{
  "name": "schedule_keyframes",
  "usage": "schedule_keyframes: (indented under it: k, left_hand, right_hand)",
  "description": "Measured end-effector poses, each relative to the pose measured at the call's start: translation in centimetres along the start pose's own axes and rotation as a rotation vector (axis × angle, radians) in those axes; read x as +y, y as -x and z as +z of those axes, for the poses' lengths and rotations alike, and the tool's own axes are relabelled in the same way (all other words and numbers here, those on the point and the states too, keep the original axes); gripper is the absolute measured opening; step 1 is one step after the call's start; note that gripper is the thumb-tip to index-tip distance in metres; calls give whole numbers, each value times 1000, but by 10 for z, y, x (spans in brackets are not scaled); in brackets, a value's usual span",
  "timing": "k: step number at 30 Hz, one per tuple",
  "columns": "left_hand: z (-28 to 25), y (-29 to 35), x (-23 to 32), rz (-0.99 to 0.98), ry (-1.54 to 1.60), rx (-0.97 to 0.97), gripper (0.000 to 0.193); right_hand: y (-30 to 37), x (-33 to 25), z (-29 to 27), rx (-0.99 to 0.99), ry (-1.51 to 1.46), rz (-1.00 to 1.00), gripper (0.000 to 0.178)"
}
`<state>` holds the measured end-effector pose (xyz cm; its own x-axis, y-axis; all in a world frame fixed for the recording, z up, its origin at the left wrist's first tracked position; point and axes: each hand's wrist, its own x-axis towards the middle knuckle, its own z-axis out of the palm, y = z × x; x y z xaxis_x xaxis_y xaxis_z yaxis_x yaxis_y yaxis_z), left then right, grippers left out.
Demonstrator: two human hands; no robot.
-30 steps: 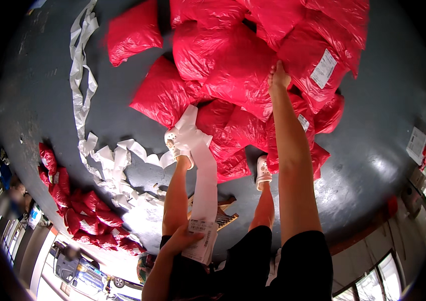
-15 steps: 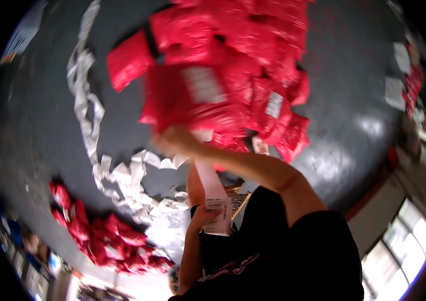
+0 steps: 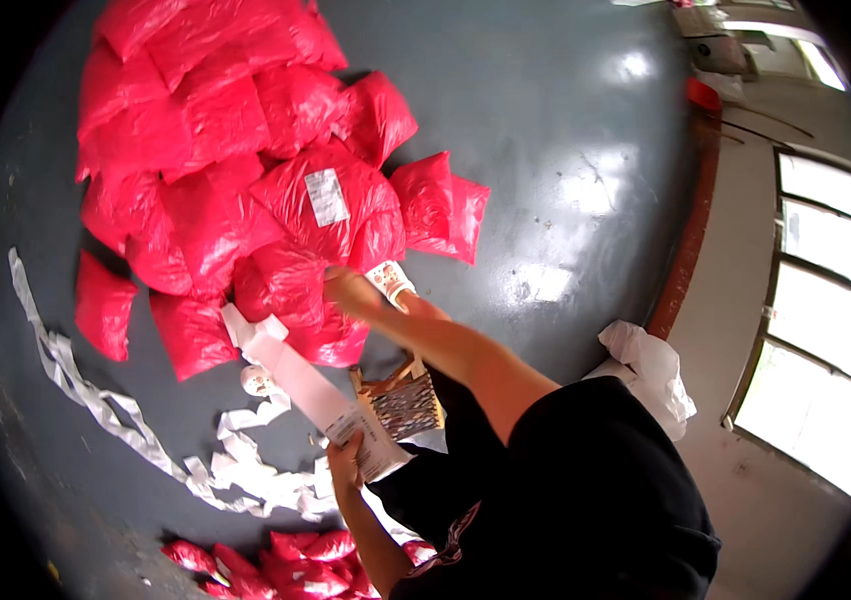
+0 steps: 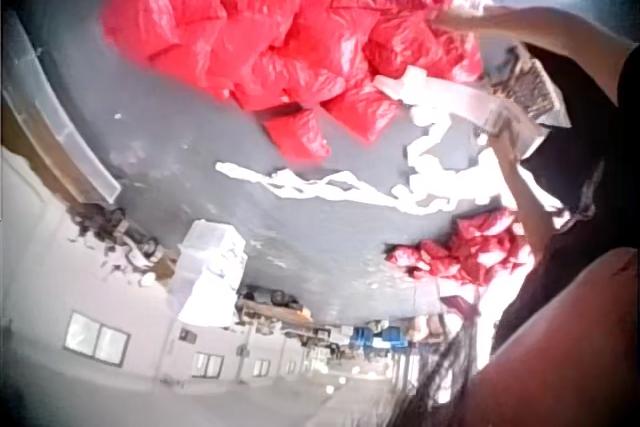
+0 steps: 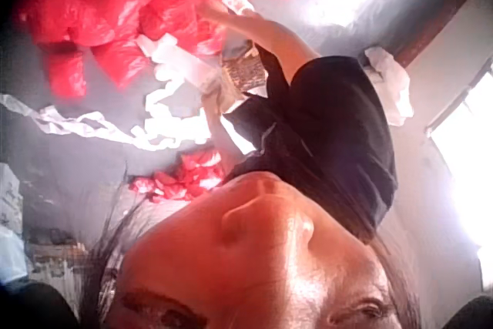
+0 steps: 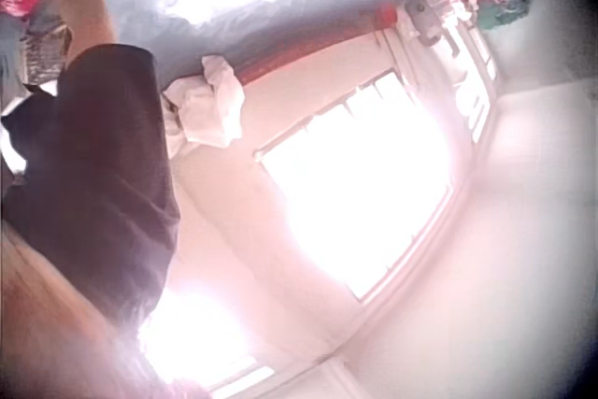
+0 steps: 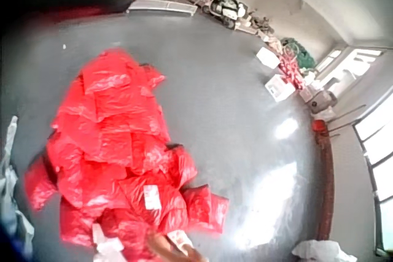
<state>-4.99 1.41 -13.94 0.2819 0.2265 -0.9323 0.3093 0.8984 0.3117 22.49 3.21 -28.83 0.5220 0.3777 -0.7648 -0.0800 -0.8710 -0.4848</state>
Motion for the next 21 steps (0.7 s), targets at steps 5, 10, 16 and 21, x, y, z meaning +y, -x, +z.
schedule_keyframes:
  k: [5, 10, 16, 21]
  left_hand:
    - [48, 7, -59, -166, -326, -108, 34]
    - [33, 8, -67, -141, -274, -105, 27]
    - [-47, 26, -67, -303, -208, 105, 28]
    - [-99, 51, -84, -268, -130, 93, 31]
  right_hand:
    - [-27, 174, -23, -57, -59, 31, 42]
    - [-84, 145, 4, 147, -288, 478, 92]
    - [-109, 152, 16, 699, 377, 298, 88]
    - [-134, 134, 25, 446, 463, -65, 66]
